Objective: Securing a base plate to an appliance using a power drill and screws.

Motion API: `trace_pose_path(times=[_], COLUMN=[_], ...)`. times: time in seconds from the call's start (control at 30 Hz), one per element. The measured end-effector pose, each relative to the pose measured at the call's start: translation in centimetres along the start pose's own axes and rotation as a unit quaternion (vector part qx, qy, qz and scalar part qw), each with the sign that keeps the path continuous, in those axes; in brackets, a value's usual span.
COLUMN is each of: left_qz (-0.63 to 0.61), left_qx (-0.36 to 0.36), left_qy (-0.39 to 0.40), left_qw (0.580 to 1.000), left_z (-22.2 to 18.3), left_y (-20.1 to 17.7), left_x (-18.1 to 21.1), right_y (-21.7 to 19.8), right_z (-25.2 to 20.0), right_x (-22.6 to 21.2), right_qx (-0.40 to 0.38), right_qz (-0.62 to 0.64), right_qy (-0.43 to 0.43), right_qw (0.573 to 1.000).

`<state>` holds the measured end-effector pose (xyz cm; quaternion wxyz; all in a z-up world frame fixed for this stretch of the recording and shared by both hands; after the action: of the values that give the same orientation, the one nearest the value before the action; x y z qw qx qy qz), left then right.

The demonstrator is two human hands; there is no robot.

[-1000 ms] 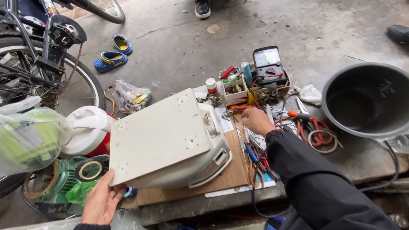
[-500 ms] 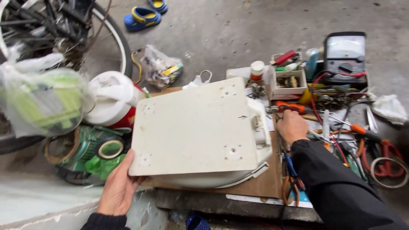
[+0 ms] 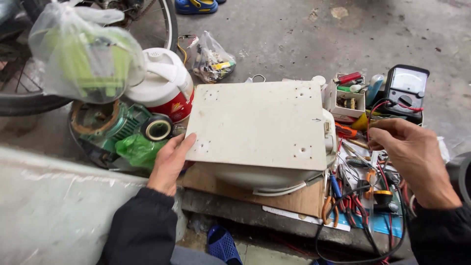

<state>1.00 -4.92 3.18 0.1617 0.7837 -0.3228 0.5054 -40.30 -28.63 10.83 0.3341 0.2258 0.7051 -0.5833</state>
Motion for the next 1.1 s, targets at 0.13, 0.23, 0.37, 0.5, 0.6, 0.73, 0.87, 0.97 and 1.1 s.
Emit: trace_pose_path(times=[0.13, 0.23, 0.37, 0.5, 0.6, 0.73, 0.87, 0.97, 1.1], left_qz=[-0.022, -0.008, 0.060, 0.071, 0.104, 0.155, 0.153, 0.159, 0.179], left_qx=[-0.018, -0.003, 0.014, 0.038, 0.043, 0.040, 0.045, 0.055, 0.111], left_qy=[0.021, 0.027, 0.035, 0.093, 0.100, 0.110, 0.112, 0.116, 0.190], left_qw=[0.999, 1.000, 0.997, 0.992, 0.989, 0.981, 0.981, 0.979, 0.959], left_z=[1.3, 1.8, 3.9, 8.2, 7.4, 4.8, 5.6, 5.2, -1.7], left_y=[0.1, 0.1, 0.2, -0.1, -0.1, 0.0, 0.1, 0.1, 0.4], left_x=[-1.6, -1.9, -3.1, -6.4, -5.9, -4.1, -4.7, -4.6, 0.5], right_y=[0.7, 2.4, 4.3, 6.1, 7.5, 8.3, 8.5, 8.7, 8.6], right_z=[-6.6, -6.2, -6.4, -6.8, -6.3, -6.5, -6.2, -6.4, -6.4], right_x=[-8.8, -8.6, -9.0, -7.8, -6.9, -6.1, -5.5, -5.6, -4.9], right_qx=[-0.072, -0.055, -0.046, -0.004, 0.038, 0.058, 0.075, 0.067, 0.051], right_qz=[0.110, 0.079, 0.038, 0.091, 0.018, -0.016, -0.040, -0.074, -0.104], right_qy=[-0.041, -0.169, -0.274, -0.262, -0.303, -0.335, -0.358, -0.395, -0.411], right_qw=[0.990, 0.981, 0.960, 0.961, 0.952, 0.940, 0.930, 0.913, 0.904])
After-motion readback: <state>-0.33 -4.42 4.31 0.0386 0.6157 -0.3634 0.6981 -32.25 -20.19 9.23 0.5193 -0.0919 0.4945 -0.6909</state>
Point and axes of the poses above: each hand's wrist, its own z-axis towards the middle knuckle, its own y-axis out of the palm, x = y × z, the point moved 6 cm from there along z, towards the middle knuckle
